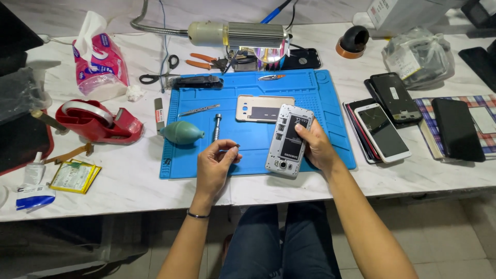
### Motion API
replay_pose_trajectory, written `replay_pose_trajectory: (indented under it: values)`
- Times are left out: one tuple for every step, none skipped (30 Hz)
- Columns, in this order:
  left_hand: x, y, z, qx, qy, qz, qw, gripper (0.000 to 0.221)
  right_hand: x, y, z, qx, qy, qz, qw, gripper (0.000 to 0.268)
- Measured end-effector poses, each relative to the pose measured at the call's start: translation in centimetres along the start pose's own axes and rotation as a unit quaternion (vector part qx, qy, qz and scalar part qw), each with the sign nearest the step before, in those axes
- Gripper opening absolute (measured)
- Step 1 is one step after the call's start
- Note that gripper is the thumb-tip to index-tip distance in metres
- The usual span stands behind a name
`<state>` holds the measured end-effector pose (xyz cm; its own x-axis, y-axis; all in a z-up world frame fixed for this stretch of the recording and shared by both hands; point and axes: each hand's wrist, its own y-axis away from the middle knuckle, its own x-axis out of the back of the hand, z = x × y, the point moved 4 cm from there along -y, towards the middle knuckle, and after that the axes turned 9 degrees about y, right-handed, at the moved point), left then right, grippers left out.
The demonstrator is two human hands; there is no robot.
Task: Reassembling a mobile phone by installing internal components and snapping the casing together.
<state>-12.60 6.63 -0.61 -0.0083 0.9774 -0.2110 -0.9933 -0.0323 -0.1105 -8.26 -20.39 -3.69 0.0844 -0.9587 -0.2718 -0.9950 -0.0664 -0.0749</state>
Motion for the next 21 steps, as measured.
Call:
replay_pose_trajectory:
  values:
    - [0.0,-0.1,-0.1,0.002,-0.001,-0.002,1.0,0.011,-0.3,0.1,-0.2,-0.001,-0.001,0.002,1.0,0.036]
    - [0.1,-0.2,-0.2,-0.005,-0.004,0.001,1.0,0.011,-0.5,0.3,-0.6,0.01,-0.006,0.009,1.0,0.035]
    - [0.2,-0.2,-0.3,-0.012,-0.008,0.004,1.0,0.011,-0.7,0.6,-0.8,0.019,-0.011,0.015,1.0,0.034]
    - [0.1,-0.3,-0.6,-0.009,-0.01,0.003,1.0,0.011,-0.8,0.7,-0.9,0.017,-0.013,0.017,1.0,0.034]
    - [0.1,-0.4,-0.6,-0.016,-0.014,0.005,1.0,0.012,-1.0,0.9,-1.2,0.026,-0.009,0.018,0.999,0.033]
    - [0.1,-0.5,-0.7,-0.024,-0.018,0.006,1.0,0.012,-1.2,1.0,-1.5,0.034,-0.006,0.019,0.999,0.033]
    - [-0.3,-0.7,-0.5,-0.023,-0.019,0.005,1.0,0.012,-1.4,1.0,-1.9,0.035,-0.008,0.021,0.999,0.033]
    - [-0.6,-0.9,-0.2,-0.025,-0.015,0.003,1.0,0.013,-1.6,1.1,-2.3,0.036,0.002,0.015,0.999,0.033]
    - [-0.8,-0.9,0.0,-0.027,-0.011,0.003,1.0,0.014,-1.9,1.2,-2.6,0.036,0.011,0.008,0.999,0.033]
    - [-1.5,-1.1,0.4,-0.025,-0.012,0.003,1.0,0.014,-1.9,1.3,-2.6,0.035,0.009,0.008,0.999,0.033]
    - [-2.3,-1.4,1.0,-0.034,-0.005,-0.003,0.999,0.015,-1.9,1.3,-2.6,0.036,0.012,0.009,0.999,0.033]
    - [-3.0,-1.8,1.5,-0.043,0.003,-0.01,0.999,0.018,-1.9,1.3,-2.7,0.038,0.015,0.009,0.999,0.032]
    - [-3.7,-2.4,1.5,-0.043,0.002,-0.01,0.999,0.018,-1.8,1.2,-2.5,0.037,0.015,0.01,0.999,0.032]
    - [-4.5,-3.0,1.7,-0.055,0.017,-0.021,0.998,0.016,-1.7,1.2,-2.4,0.04,0.016,0.009,0.999,0.032]
    - [-5.3,-3.7,1.9,-0.068,0.031,-0.032,0.997,0.015,-1.6,1.1,-2.3,0.044,0.017,0.009,0.999,0.032]
    - [-6.0,-4.3,1.4,-0.068,0.031,-0.033,0.997,0.015,-1.7,1.1,-2.4,0.044,0.017,0.009,0.999,0.032]
    - [-6.7,-5.0,1.1,-0.08,0.046,-0.038,0.995,0.015,-1.8,1.1,-2.6,0.046,0.024,0.01,0.999,0.032]
    - [-7.5,-5.6,0.8,-0.092,0.06,-0.044,0.993,0.014,-1.9,1.1,-2.8,0.049,0.03,0.01,0.998,0.031]
    - [-7.7,-6.1,-0.2,-0.093,0.06,-0.045,0.993,0.014,-1.6,1.1,-2.3,0.05,0.031,0.011,0.998,0.031]
    - [-7.9,-6.6,-1.3,-0.086,0.079,-0.038,0.992,0.015,-1.3,1.0,-1.9,0.055,0.04,0.017,0.998,0.043]
    - [-8.1,-7.1,-2.6,-0.077,0.099,-0.031,0.992,0.017,-1.0,1.1,-1.4,0.057,0.049,0.024,0.997,0.054]
